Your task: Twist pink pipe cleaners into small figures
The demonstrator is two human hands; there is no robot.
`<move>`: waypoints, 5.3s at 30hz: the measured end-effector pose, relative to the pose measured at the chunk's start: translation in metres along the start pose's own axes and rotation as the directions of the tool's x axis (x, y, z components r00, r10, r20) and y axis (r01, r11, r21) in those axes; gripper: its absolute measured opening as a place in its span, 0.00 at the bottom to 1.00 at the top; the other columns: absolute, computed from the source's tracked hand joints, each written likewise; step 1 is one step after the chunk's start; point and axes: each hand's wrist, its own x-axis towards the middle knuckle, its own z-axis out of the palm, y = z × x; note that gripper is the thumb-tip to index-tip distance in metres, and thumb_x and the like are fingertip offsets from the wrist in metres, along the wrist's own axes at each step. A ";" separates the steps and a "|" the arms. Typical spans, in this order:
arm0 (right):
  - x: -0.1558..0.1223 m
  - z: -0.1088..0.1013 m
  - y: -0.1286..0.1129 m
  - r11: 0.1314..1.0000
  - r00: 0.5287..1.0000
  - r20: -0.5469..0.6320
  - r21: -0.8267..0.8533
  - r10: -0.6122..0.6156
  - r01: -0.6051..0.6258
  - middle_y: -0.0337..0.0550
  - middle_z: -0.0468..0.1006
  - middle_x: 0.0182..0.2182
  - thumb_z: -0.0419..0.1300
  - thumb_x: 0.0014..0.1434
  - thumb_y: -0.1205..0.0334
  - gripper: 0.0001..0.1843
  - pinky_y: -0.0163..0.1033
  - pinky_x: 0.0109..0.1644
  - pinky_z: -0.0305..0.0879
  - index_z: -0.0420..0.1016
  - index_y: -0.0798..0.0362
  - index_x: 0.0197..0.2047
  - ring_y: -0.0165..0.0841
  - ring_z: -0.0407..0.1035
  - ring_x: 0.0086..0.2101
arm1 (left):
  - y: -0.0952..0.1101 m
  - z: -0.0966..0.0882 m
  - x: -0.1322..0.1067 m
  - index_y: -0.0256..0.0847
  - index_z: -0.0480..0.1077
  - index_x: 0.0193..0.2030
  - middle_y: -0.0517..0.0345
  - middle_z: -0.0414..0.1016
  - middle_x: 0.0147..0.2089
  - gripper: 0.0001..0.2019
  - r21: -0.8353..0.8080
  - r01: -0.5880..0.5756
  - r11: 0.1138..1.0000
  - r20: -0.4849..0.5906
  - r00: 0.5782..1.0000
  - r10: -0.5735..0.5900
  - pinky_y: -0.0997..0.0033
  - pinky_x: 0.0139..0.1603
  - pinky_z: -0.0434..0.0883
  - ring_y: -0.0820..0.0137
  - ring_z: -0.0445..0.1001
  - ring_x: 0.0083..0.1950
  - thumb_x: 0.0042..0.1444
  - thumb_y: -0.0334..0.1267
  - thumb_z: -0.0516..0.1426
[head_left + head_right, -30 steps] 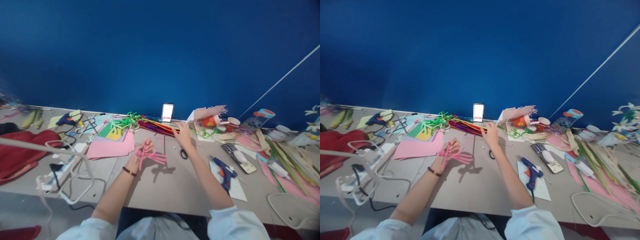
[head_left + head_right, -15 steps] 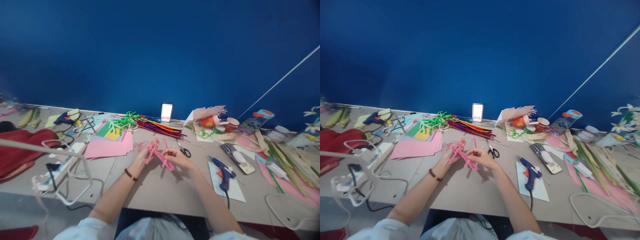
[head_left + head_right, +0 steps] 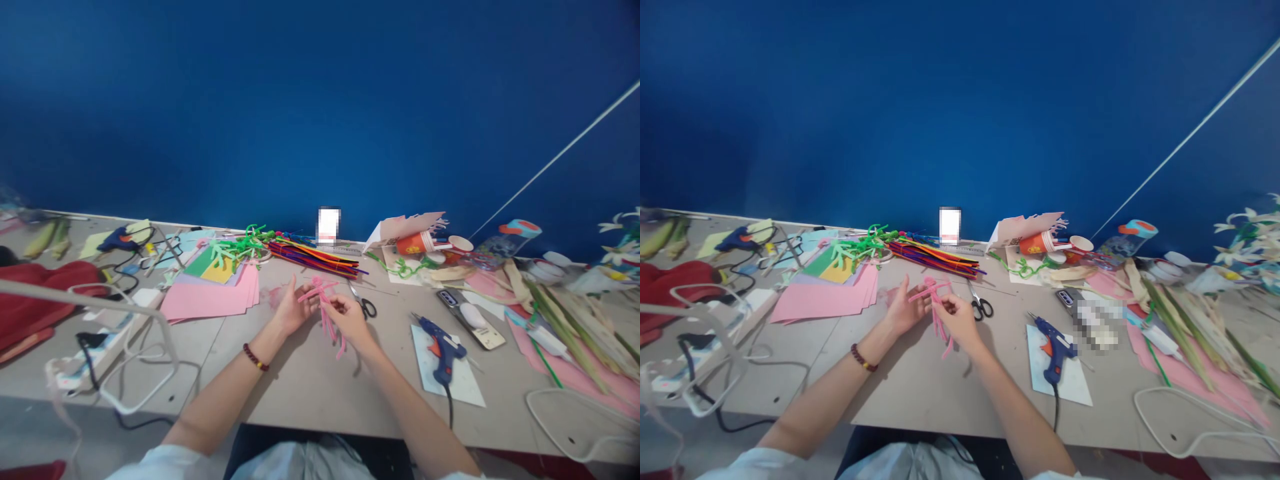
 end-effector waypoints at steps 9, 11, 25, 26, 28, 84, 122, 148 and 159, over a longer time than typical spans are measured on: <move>-0.001 -0.005 0.002 0.915 0.981 0.053 -0.354 -0.187 0.194 0.39 0.72 0.22 0.56 0.55 0.53 0.12 0.34 0.28 0.59 0.76 0.52 0.32 0.29 0.62 0.23 | -0.013 -0.001 0.002 0.35 0.75 0.29 0.59 0.74 0.26 0.11 0.359 -0.223 0.907 -0.063 0.963 0.262 0.76 0.31 0.66 0.76 0.70 0.27 0.40 0.38 0.67; 0.000 -0.009 -0.002 0.884 0.973 0.063 -0.408 -0.221 0.227 0.41 0.76 0.26 0.54 0.57 0.54 0.13 0.37 0.36 0.63 0.76 0.51 0.31 0.32 0.67 0.28 | -0.012 -0.002 0.003 0.36 0.75 0.30 0.60 0.74 0.26 0.11 0.358 -0.243 0.901 -0.086 0.953 0.291 0.76 0.31 0.66 0.76 0.69 0.26 0.39 0.39 0.67; 0.012 -0.020 0.007 0.983 0.988 -0.064 0.110 -0.143 0.150 0.44 0.77 0.35 0.64 0.50 0.56 0.15 0.41 0.44 0.67 0.73 0.50 0.41 0.35 0.71 0.37 | 0.002 0.015 -0.013 0.41 0.77 0.27 0.55 0.74 0.31 0.03 0.721 -0.542 0.432 0.268 0.792 0.548 0.71 0.41 0.66 0.68 0.70 0.36 0.46 0.30 0.62; 0.012 -0.020 0.008 0.982 0.990 -0.065 0.133 -0.126 0.134 0.43 0.77 0.35 0.64 0.49 0.56 0.15 0.41 0.44 0.67 0.73 0.51 0.40 0.35 0.71 0.37 | 0.002 0.016 -0.014 0.41 0.77 0.27 0.55 0.73 0.30 0.02 0.723 -0.550 0.418 0.280 0.787 0.550 0.71 0.41 0.65 0.68 0.70 0.36 0.46 0.30 0.63; 0.013 -0.021 0.008 0.983 0.991 -0.076 0.142 -0.106 0.116 0.43 0.77 0.33 0.65 0.48 0.57 0.12 0.40 0.43 0.67 0.75 0.51 0.37 0.34 0.71 0.35 | 0.001 0.015 -0.016 0.41 0.77 0.27 0.55 0.73 0.31 0.02 0.727 -0.572 0.380 0.296 0.761 0.578 0.70 0.41 0.65 0.68 0.70 0.35 0.45 0.31 0.63; 0.007 -0.016 -0.001 0.972 0.981 -0.176 0.206 -0.079 0.115 0.41 0.78 0.28 0.65 0.48 0.55 0.10 0.38 0.36 0.69 0.79 0.52 0.31 0.31 0.70 0.28 | -0.015 0.008 -0.010 0.35 0.74 0.34 0.57 0.72 0.28 0.15 0.553 -0.233 0.800 -0.029 0.954 0.298 0.76 0.26 0.67 0.76 0.68 0.25 0.43 0.44 0.65; 0.001 -0.002 0.008 0.968 0.979 -0.196 0.233 -0.052 0.098 0.42 0.78 0.27 0.65 0.49 0.56 0.09 0.39 0.38 0.70 0.77 0.53 0.31 0.32 0.71 0.29 | -0.014 0.014 -0.023 0.42 0.72 0.33 0.57 0.75 0.29 0.03 0.792 -0.485 -0.370 0.601 0.512 0.614 0.63 0.42 0.62 0.66 0.68 0.38 0.55 0.34 0.56; 0.003 0.003 0.015 0.918 0.985 -0.167 0.394 0.032 0.037 0.40 0.77 0.26 0.67 0.45 0.58 0.08 0.37 0.37 0.67 0.78 0.53 0.29 0.30 0.69 0.28 | -0.019 0.016 -0.024 0.41 0.70 0.32 0.59 0.73 0.29 0.04 0.803 -0.487 -0.344 0.585 0.533 0.611 0.65 0.40 0.60 0.69 0.68 0.35 0.55 0.31 0.55; 0.002 0.008 0.021 0.856 0.975 -0.163 0.515 0.154 -0.049 0.37 0.75 0.24 0.68 0.45 0.59 0.08 0.34 0.34 0.63 0.78 0.53 0.28 0.27 0.65 0.26 | -0.018 0.014 -0.024 0.40 0.70 0.31 0.58 0.74 0.28 0.03 0.739 -0.386 -0.552 0.673 0.448 0.588 0.64 0.41 0.60 0.68 0.68 0.37 0.54 0.32 0.56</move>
